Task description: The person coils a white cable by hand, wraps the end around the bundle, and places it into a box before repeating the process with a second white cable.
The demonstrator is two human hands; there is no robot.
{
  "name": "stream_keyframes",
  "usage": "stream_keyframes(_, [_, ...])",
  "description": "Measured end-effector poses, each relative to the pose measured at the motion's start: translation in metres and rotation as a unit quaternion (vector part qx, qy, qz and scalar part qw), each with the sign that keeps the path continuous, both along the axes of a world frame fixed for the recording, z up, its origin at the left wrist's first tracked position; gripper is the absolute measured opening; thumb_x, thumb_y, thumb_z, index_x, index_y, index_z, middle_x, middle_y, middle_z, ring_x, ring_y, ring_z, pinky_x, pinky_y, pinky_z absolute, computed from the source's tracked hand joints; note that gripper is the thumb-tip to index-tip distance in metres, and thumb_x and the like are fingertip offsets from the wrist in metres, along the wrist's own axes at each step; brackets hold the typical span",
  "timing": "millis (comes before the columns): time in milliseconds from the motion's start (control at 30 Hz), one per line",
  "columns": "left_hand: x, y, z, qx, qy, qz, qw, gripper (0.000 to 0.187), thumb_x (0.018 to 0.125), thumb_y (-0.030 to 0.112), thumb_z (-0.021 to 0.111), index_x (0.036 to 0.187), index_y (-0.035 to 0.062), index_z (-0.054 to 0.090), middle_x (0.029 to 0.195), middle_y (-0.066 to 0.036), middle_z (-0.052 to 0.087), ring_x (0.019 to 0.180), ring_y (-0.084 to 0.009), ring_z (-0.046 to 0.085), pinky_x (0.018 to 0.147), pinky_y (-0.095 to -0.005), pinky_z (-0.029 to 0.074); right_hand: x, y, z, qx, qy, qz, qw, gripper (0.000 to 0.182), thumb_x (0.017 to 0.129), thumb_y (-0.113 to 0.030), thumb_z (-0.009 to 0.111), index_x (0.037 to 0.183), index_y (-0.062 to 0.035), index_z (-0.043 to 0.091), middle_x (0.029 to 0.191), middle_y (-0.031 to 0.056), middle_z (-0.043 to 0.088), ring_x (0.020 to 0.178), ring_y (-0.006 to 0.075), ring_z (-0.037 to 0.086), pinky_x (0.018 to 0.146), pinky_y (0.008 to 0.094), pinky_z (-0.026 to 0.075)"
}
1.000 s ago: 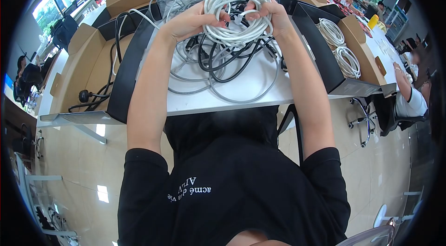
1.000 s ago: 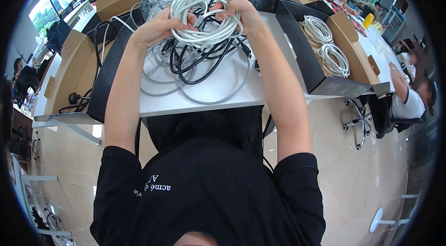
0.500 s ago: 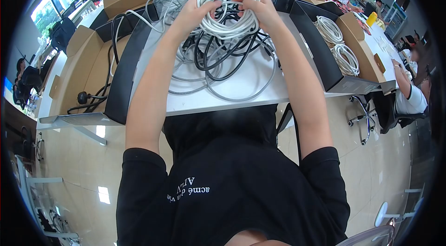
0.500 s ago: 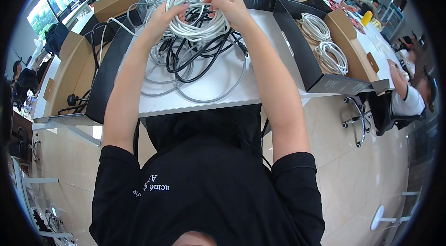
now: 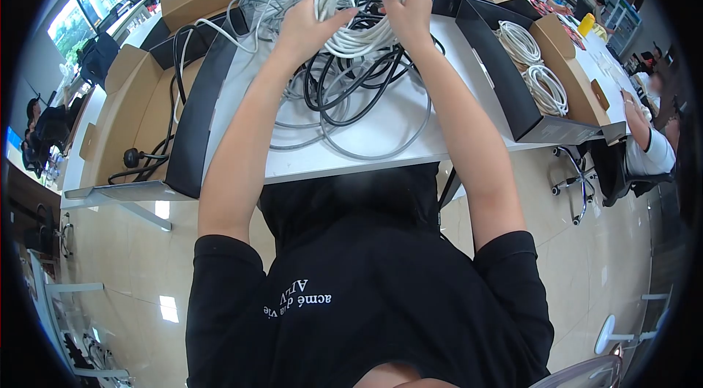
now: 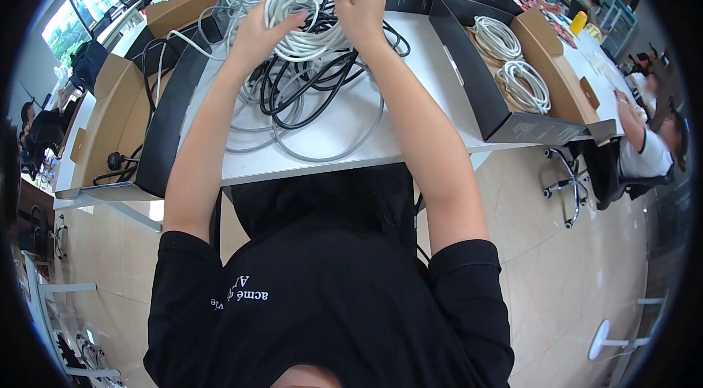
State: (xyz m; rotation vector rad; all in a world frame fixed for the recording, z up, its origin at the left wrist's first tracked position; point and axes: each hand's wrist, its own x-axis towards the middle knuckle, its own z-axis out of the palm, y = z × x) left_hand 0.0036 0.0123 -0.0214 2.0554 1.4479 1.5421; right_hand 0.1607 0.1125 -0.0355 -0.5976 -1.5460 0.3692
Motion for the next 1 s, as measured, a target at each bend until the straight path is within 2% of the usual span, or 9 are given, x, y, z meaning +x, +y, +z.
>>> stream_keyframes(167, [0.001, -0.013, 0.017, -0.131, -0.029, -0.078, 0.988, 0.052, 0.075, 0.046, 0.061, 0.105, 0.0037, 0.058, 0.081, -0.01, 0.065, 0.073, -0.0149, 0.061, 0.067, -0.0262, 0.045, 0.007, -0.005, 0.004, -0.035, 0.045, 0.123, 0.991, 0.027, 0.072, -0.005, 0.062, 0.098, 0.0, 0.054, 0.088, 0.0086, 0.062, 0.082, 0.0146, 0.06, 0.072, 0.0258, 0.046])
stream_keyframes(300, [-0.014, -0.015, 0.022, -0.189, -0.067, -0.127, 0.971, 0.071, 0.082, 0.06, 0.042, 0.122, 0.0019, 0.043, 0.097, -0.015, 0.062, 0.084, -0.0207, 0.064, 0.066, -0.027, 0.053, 0.01, -0.024, 0.017, -0.068, 0.013, 0.256, 0.964, 0.028, 0.072, -0.004, 0.063, 0.099, 0.0008, 0.054, 0.09, 0.0071, 0.062, 0.083, 0.0141, 0.059, 0.073, 0.0255, 0.045])
stream_keyframes(433, [-0.025, -0.014, 0.025, -0.176, -0.271, -0.278, 0.904, 0.082, 0.079, 0.069, 0.031, 0.121, 0.0002, 0.045, 0.1, -0.018, 0.061, 0.079, -0.025, 0.064, 0.07, -0.0329, 0.055, 0.008, -0.042, 0.026, -0.038, -0.07, 0.277, 0.958, 0.033, 0.073, -0.005, 0.065, 0.103, -0.0005, 0.054, 0.092, 0.0056, 0.061, 0.086, 0.0129, 0.057, 0.076, 0.0256, 0.044])
stream_keyframes(533, [-0.034, -0.016, 0.032, -0.228, -0.284, -0.284, 0.887, 0.079, 0.081, 0.067, 0.029, 0.119, 0.0006, 0.048, 0.098, -0.017, 0.061, 0.079, -0.0223, 0.064, 0.068, -0.0314, 0.055, 0.011, -0.053, 0.032, -0.036, -0.132, 0.253, 0.958, 0.036, 0.073, -0.007, 0.066, 0.107, -0.0024, 0.054, 0.093, 0.0038, 0.06, 0.087, 0.0106, 0.055, 0.077, 0.0252, 0.043])
stream_keyframes(700, [-0.025, -0.02, 0.033, -0.18, -0.155, -0.134, 0.962, 0.052, 0.086, 0.048, 0.046, 0.101, 0.0009, 0.06, 0.082, -0.008, 0.064, 0.069, -0.0104, 0.061, 0.064, -0.0211, 0.049, 0.011, -0.056, 0.033, -0.073, -0.148, 0.265, 0.95, 0.031, 0.073, -0.007, 0.066, 0.102, -0.0042, 0.056, 0.085, 0.0013, 0.058, 0.079, 0.0088, 0.056, 0.07, 0.0238, 0.045])
stream_keyframes(767, [-0.031, -0.017, 0.033, -0.157, -0.104, -0.113, 0.976, 0.042, 0.086, 0.041, 0.051, 0.095, 0.0008, 0.063, 0.079, -0.005, 0.063, 0.069, -0.0067, 0.058, 0.063, -0.0182, 0.046, 0.008, -0.046, 0.027, -0.061, -0.161, 0.223, 0.96, 0.033, 0.071, -0.01, 0.066, 0.102, -0.0041, 0.056, 0.083, 0.006, 0.061, 0.075, 0.0147, 0.058, 0.07, 0.0274, 0.046])
stream_keyframes(800, [-0.03, -0.017, 0.033, -0.116, -0.091, -0.099, 0.984, 0.039, 0.086, 0.038, 0.052, 0.094, 0.0006, 0.063, 0.079, -0.004, 0.063, 0.069, -0.0058, 0.057, 0.064, -0.0179, 0.044, 0.006, -0.047, 0.028, -0.054, -0.167, 0.201, 0.964, 0.035, 0.069, -0.012, 0.066, 0.101, -0.0041, 0.056, 0.083, 0.0083, 0.062, 0.073, 0.0177, 0.06, 0.07, 0.0292, 0.046])
stream_keyframes(900, [-0.022, -0.02, 0.033, 0.0, -0.081, -0.09, 0.993, 0.029, 0.086, 0.025, 0.055, 0.095, -0.0012, 0.062, 0.081, -0.001, 0.062, 0.073, -0.0039, 0.054, 0.065, -0.0181, 0.043, 0.004, -0.055, 0.028, -0.062, -0.185, 0.127, 0.973, 0.028, 0.072, -0.006, 0.066, 0.098, -0.0026, 0.057, 0.078, 0.0042, 0.06, 0.066, 0.0107, 0.059, 0.061, 0.026, 0.048])
stream_keyframes(1000, [-0.021, -0.019, 0.035, 0.028, -0.085, -0.108, 0.99, 0.028, 0.085, 0.025, 0.057, 0.092, -0.0013, 0.062, 0.083, -0.004, 0.062, 0.076, -0.0052, 0.053, 0.067, -0.0188, 0.042, -0.001, -0.052, 0.023, 0.006, -0.16, 0.092, 0.983, 0.02, 0.07, -0.006, 0.064, 0.089, -0.0007, 0.057, 0.07, 0.0062, 0.06, 0.062, 0.0114, 0.06, 0.059, 0.0263, 0.048])
